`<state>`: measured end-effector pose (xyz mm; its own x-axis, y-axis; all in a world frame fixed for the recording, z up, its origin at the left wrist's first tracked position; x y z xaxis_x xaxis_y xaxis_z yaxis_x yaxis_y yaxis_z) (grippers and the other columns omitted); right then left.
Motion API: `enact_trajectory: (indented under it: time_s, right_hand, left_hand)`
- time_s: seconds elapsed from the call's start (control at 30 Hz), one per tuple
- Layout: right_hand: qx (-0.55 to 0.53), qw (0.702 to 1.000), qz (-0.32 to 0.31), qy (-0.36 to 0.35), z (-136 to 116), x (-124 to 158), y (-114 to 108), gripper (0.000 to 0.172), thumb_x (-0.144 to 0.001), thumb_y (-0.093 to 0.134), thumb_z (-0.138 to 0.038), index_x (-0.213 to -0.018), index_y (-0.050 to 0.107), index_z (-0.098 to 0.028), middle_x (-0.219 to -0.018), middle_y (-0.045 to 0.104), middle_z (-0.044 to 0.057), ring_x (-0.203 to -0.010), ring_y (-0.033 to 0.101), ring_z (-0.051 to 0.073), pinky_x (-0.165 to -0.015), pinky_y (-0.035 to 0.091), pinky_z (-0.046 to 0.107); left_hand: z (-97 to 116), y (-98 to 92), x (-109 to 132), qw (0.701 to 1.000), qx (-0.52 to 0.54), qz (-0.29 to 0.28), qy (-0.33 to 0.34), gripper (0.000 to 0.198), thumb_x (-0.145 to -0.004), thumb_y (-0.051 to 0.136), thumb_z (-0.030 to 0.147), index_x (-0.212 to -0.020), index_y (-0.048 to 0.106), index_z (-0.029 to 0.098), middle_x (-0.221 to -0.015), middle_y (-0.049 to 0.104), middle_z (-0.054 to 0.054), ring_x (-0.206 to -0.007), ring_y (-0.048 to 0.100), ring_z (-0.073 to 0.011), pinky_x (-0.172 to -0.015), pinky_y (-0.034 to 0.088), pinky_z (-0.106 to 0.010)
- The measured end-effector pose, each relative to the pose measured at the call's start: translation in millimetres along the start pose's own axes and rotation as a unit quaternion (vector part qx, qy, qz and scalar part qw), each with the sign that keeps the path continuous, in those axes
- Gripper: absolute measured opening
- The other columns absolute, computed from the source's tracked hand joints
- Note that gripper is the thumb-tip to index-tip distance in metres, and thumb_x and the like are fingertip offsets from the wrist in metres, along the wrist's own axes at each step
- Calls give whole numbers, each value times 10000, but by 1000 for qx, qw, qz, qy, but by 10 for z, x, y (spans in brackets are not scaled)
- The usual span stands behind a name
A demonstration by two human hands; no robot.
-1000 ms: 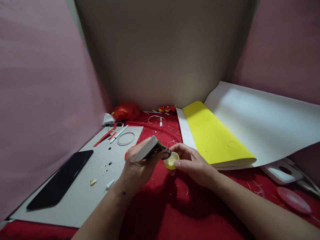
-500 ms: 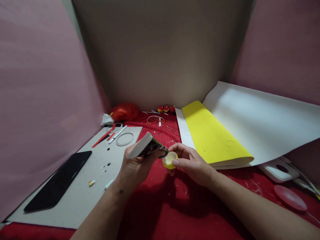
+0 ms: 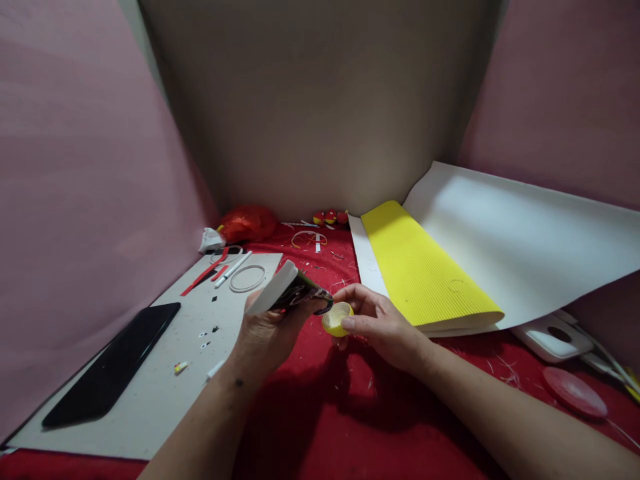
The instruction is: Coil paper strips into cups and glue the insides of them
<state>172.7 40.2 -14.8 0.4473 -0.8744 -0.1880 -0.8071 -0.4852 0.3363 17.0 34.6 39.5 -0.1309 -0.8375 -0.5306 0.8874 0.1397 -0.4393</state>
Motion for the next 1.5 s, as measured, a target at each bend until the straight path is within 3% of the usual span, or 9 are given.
enact_trajectory:
  time_s: [0.23,0.4,0.9,1.07,1.33,1.5]
  right_hand:
    - [-1,1000,-3,-7,-12,7,-3,321,-666,720,-260,-895,518,-159,-805,590,40,-642,571,139,-567,476,293]
    - [-8,1000,-12,-14,8,8,-16,315,-679,716,-236,-935,549,-162,-819,595,38,-672,567,138,-588,478,289]
    - [-164,985,-23,57,-6,13,-24,353,-632,678,-133,-971,580,-151,-810,631,51,-675,634,185,-670,506,372]
    - [-174,982,-29,66,13,8,-25,345,-645,678,-161,-975,581,-128,-787,641,67,-651,639,198,-637,503,361]
    - [-181,980,-36,68,11,5,3,331,-664,659,-178,-981,588,-113,-774,639,73,-666,633,197,-616,499,341]
    - [-185,979,-45,71,19,1,15,304,-672,654,-176,-964,596,-112,-764,645,77,-663,635,197,-604,499,332]
  left_hand:
    - [-18,-9,-14,1000,-4,16,1,123,-732,644,255,-650,587,184,-623,585,27,-614,522,-120,-604,432,-239]
    - [-2,-32,2,998,-19,59,17,67,-711,658,250,-663,637,208,-664,645,35,-669,581,-138,-679,460,-256]
    - [23,-4,27,997,33,63,-9,33,-699,663,220,-667,672,216,-677,665,30,-668,593,-150,-639,457,-271]
    - [-15,20,28,998,53,43,-16,32,-703,659,236,-677,665,219,-678,660,26,-688,598,-157,-574,448,-250]
    - [64,102,51,994,97,-23,-31,67,-735,616,195,-670,625,181,-646,646,18,-608,570,-129,-604,464,-246]
    - [68,140,49,990,129,-51,-9,47,-743,621,170,-697,625,179,-605,617,33,-556,549,-105,-551,439,-214]
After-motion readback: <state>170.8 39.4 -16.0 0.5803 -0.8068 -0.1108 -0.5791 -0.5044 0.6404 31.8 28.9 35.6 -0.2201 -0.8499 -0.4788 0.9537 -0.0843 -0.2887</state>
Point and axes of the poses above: each hand's wrist, its own x-axis away from the middle knuckle, its own y-axis out of the palm, z = x × y, the point moved 3 cm from there along -x, towards the middle knuckle
